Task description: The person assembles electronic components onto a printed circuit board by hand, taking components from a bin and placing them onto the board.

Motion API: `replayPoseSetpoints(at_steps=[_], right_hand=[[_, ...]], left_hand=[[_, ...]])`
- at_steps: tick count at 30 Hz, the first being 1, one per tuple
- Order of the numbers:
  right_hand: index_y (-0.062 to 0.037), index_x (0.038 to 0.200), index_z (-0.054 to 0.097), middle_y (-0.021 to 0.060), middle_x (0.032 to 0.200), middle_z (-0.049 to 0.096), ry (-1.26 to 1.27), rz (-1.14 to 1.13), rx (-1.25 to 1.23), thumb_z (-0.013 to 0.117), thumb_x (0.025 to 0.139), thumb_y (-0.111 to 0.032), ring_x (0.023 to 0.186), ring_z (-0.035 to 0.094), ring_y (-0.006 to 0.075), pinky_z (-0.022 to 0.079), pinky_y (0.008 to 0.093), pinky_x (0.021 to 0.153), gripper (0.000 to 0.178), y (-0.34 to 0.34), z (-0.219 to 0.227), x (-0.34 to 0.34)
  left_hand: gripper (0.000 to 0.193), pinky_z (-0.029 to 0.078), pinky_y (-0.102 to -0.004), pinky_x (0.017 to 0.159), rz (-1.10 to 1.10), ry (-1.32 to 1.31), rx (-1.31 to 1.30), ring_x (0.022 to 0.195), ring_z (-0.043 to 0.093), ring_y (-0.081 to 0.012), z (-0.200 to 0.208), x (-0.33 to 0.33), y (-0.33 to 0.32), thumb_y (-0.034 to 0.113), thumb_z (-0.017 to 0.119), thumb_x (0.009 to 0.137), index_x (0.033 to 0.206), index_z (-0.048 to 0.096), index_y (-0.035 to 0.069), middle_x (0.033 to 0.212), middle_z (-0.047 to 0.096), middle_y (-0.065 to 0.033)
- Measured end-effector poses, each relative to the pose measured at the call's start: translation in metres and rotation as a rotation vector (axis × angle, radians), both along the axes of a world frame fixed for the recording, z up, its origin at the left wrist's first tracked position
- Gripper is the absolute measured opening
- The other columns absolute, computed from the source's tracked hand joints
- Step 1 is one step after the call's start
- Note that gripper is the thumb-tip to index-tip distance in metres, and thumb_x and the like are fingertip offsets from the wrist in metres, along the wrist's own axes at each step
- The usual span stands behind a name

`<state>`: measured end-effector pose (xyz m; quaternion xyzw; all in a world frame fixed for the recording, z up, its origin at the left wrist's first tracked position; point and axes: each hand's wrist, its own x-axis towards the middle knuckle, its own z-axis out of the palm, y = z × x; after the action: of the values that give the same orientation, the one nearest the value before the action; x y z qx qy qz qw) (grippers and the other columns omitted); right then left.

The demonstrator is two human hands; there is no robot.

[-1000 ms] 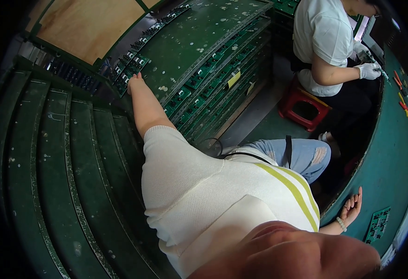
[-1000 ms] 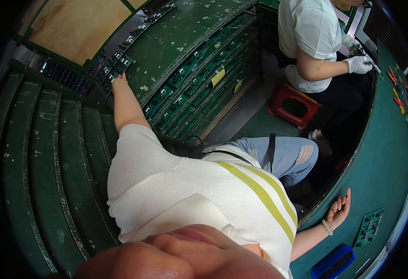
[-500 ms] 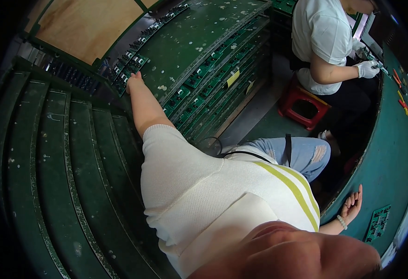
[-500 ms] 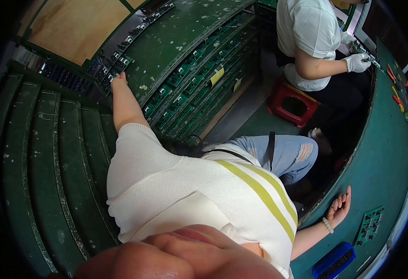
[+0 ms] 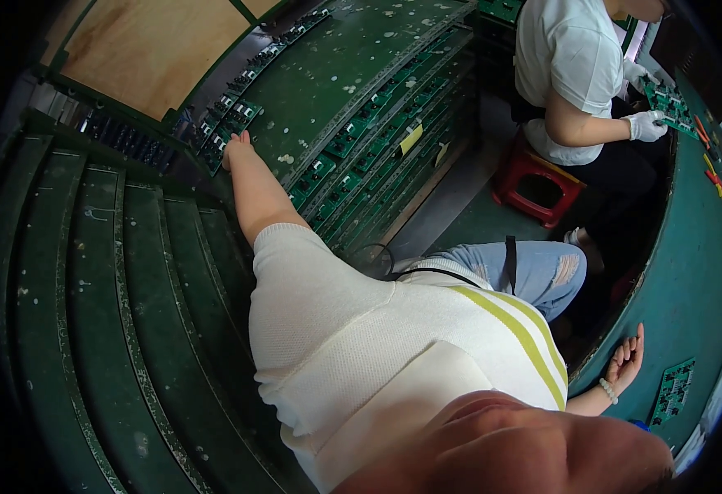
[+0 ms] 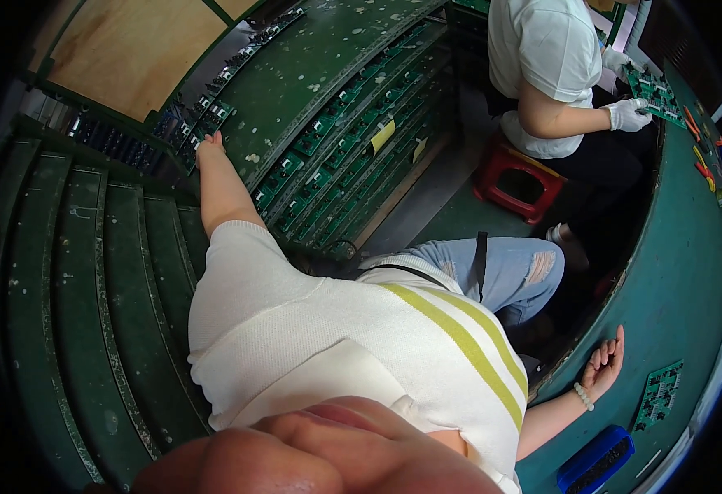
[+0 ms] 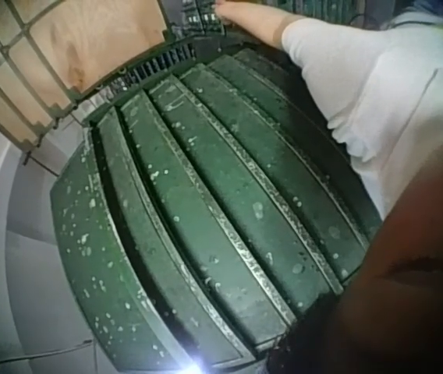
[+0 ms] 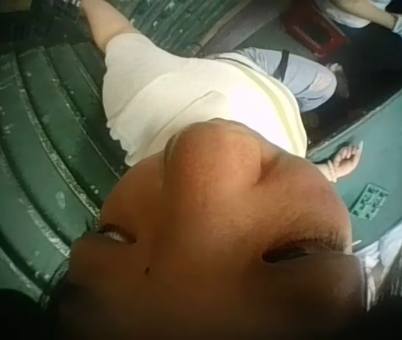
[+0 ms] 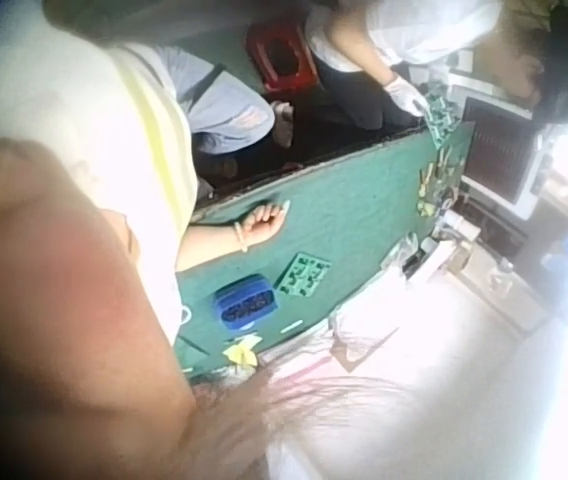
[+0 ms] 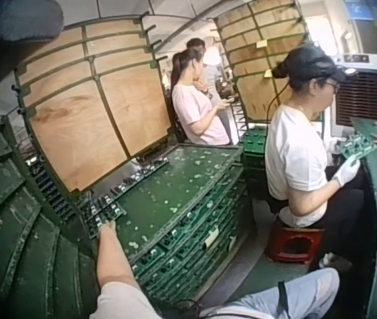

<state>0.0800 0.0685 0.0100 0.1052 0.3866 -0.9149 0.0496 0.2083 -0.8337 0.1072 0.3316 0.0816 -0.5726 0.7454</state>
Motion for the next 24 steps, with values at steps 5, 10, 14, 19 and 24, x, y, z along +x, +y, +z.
replayPoseSetpoints(at_steps=[5, 10, 14, 19, 24], right_hand=[[0.0055, 0.131, 0.032, 0.0000, 0.072, 0.039, -0.007, 0.010, -0.003, 0.040, 0.093, -0.010, 0.050, 0.030, 0.0036, 0.024, 0.0157, 0.037, 0.042, -0.001, -0.003, -0.006], [0.0061, 0.131, 0.032, -0.0002, 0.071, 0.038, 0.004, 0.011, 0.003, 0.039, 0.094, -0.011, 0.049, 0.030, 0.0034, 0.024, 0.0155, 0.037, 0.041, 0.006, -0.008, -0.004], [0.0062, 0.131, 0.032, 0.0000, 0.071, 0.038, -0.015, 0.016, -0.017, 0.039, 0.094, -0.011, 0.049, 0.030, 0.0036, 0.024, 0.0155, 0.037, 0.041, 0.005, -0.011, -0.008], [0.0067, 0.130, 0.032, 0.0003, 0.071, 0.040, -0.009, -0.002, -0.001, 0.040, 0.094, -0.011, 0.049, 0.031, 0.0037, 0.025, 0.0155, 0.037, 0.041, 0.004, -0.007, -0.005], [0.0072, 0.129, 0.033, 0.0000, 0.071, 0.041, 0.015, -0.051, 0.056, 0.040, 0.093, -0.010, 0.050, 0.032, 0.0030, 0.026, 0.0148, 0.036, 0.040, -0.008, 0.008, 0.008]], left_hand=[[0.049, 0.048, -0.0593, 0.078, 0.038, -0.055, -0.004, 0.087, 0.054, -0.0525, 0.002, 0.011, 0.006, 0.013, 0.018, 0.089, 0.101, 0.026, -0.034, 0.103, 0.048, -0.0426], [0.057, 0.030, -0.0568, 0.100, 0.098, 0.167, -0.043, 0.118, 0.033, -0.0509, 0.009, -0.005, 0.022, 0.022, 0.022, 0.090, 0.115, 0.019, -0.029, 0.123, 0.036, -0.0389], [0.039, 0.040, -0.0612, 0.088, -0.009, -0.070, -0.052, 0.110, 0.049, -0.0406, -0.022, 0.021, -0.053, 0.015, 0.031, 0.092, 0.116, 0.043, -0.013, 0.124, 0.043, -0.0309], [0.067, -0.003, -0.0490, 0.108, 0.473, 1.047, -0.159, 0.132, 0.003, -0.0439, -0.014, 0.010, -0.029, 0.027, 0.037, 0.086, 0.131, 0.010, -0.014, 0.140, 0.009, -0.0328], [0.078, -0.007, -0.0469, 0.108, 0.894, 1.969, -0.195, 0.133, -0.003, -0.0414, -0.045, 0.007, -0.043, 0.022, 0.046, 0.080, 0.136, 0.001, -0.008, 0.143, -0.001, -0.0292]])
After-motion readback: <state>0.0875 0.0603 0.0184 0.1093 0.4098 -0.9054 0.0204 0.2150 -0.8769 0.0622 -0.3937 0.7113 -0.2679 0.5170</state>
